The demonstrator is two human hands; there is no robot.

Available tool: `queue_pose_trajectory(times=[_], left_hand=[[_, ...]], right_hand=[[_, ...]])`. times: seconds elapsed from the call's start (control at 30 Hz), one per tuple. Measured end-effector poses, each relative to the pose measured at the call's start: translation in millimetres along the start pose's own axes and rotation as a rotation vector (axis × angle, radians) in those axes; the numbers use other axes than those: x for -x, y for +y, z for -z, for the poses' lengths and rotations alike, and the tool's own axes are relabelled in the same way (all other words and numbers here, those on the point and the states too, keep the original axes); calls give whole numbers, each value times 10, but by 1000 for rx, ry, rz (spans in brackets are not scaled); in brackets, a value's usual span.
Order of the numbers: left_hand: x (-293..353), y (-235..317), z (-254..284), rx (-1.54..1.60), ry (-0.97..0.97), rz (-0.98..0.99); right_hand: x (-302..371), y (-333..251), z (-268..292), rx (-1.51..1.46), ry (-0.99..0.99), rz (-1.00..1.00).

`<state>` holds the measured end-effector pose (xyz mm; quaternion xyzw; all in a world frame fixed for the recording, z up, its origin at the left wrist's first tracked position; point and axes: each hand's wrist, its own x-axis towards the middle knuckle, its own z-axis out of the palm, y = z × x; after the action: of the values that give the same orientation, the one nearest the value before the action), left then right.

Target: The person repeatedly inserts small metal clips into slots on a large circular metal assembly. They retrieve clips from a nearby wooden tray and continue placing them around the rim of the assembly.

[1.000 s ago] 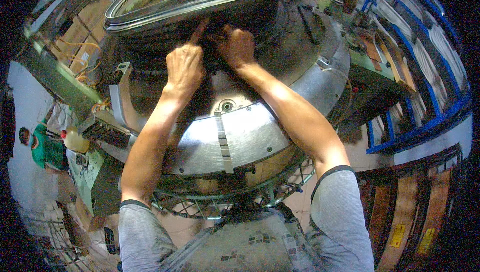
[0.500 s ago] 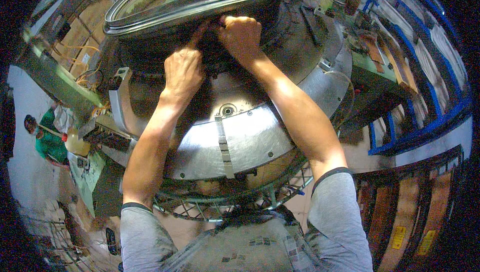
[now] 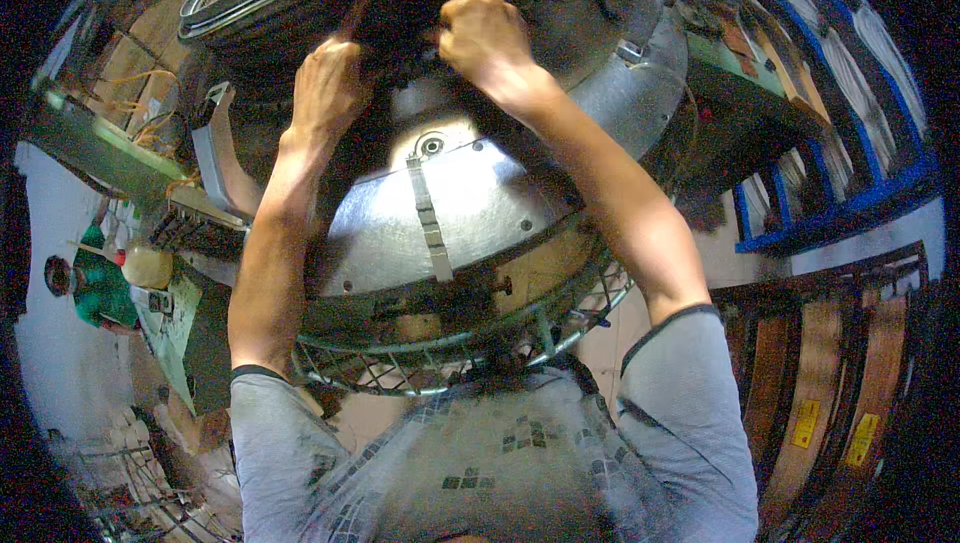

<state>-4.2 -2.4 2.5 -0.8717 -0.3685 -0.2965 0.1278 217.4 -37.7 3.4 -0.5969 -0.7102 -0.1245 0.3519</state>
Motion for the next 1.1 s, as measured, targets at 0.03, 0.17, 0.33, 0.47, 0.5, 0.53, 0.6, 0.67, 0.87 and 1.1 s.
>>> queue_pose_trajectory(times=[0.03, 0.17, 0.33, 0.47, 0.5, 0.53, 0.6, 0.67, 0.87, 1.1], left_hand=[[10, 18, 15, 40, 20, -6], [-19, 128, 54, 129, 129, 8], [-9, 389, 165, 328, 98, 90], [196, 606, 458, 472, -141, 127], [301, 655, 538, 458, -203, 53], [416, 693, 614, 391, -218, 12], [655, 759, 721, 504, -151, 59], [849, 780, 770, 686, -88, 194], [960, 766, 693, 1515, -158, 692], [584, 844, 612, 1965, 141, 638]], right_hand=[[278, -78, 243, -175, -3, 102], [1539, -856, 922, -429, -327, -290], [2032, -1472, 1015, -421, -356, -488], [2019, -1592, 826, -431, -211, -483], [2045, -1595, 799, -464, -174, -510], [2080, -1593, 784, -481, -130, -510], [2125, -1569, 772, -703, -151, -650], [2156, -1549, 804, -890, -157, -761], [2049, -1435, 1057, -1018, -42, -672], [1431, -803, 838, -666, -166, -243]])
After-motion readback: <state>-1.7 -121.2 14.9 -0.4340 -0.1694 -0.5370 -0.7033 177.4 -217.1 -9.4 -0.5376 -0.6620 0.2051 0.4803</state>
